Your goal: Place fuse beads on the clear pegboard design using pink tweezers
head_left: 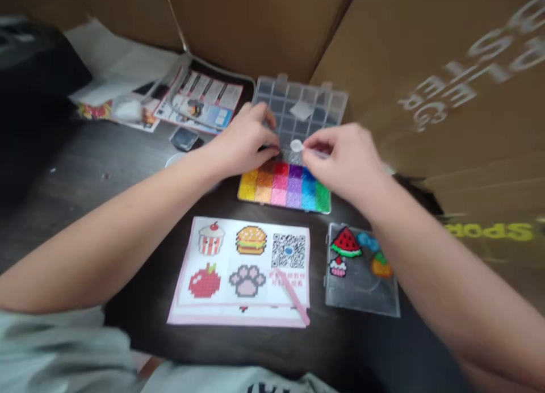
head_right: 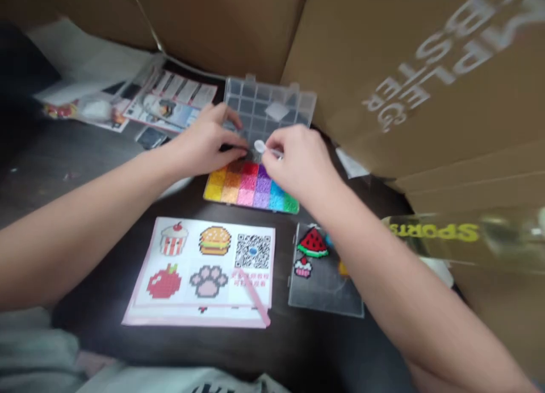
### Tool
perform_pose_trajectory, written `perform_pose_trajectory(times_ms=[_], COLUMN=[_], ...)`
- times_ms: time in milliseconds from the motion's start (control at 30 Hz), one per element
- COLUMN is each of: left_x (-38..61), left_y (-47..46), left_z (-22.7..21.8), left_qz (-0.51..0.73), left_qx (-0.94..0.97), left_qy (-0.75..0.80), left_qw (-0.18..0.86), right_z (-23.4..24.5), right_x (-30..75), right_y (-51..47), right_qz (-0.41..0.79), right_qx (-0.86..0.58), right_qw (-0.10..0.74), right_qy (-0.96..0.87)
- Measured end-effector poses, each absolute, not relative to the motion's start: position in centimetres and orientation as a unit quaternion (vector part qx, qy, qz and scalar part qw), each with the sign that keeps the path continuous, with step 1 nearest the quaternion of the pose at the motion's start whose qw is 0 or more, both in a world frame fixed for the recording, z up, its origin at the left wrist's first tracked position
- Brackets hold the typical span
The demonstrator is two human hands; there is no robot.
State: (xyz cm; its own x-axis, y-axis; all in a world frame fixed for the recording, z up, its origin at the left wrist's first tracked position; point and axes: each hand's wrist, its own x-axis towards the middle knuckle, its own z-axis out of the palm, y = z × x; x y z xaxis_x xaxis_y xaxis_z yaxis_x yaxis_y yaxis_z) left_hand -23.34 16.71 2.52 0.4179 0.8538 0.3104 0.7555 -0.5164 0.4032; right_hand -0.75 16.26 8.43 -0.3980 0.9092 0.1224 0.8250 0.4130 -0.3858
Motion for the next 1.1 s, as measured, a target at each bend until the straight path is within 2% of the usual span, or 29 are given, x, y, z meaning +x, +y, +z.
perform_pose_trajectory(times_ms=[367, 800, 1100], left_x=[-23.4, -24.1, -24.5], left_y=[17.2, 16.9, 15.7], left_z=[2.5, 2.9, 3.1], left_qz=[0.251, 0.251, 0.236], left_qx=[0.845, 0.848, 0.85], left_qy=[0.469, 0.463, 0.47], left_qw=[0.059, 0.06, 0.027], right_z=[7.3, 6.5, 6.4], right_x=[-0.4, 1.1, 1.2], right_y=[16.4, 17.2, 18.3], right_qz=[0.108, 0.142, 0.191], right_qx=[-0.56, -0.581, -0.581], right_qw=[0.162, 0.19, 0.148], right_qy=[-0.805, -0.778, -0.777])
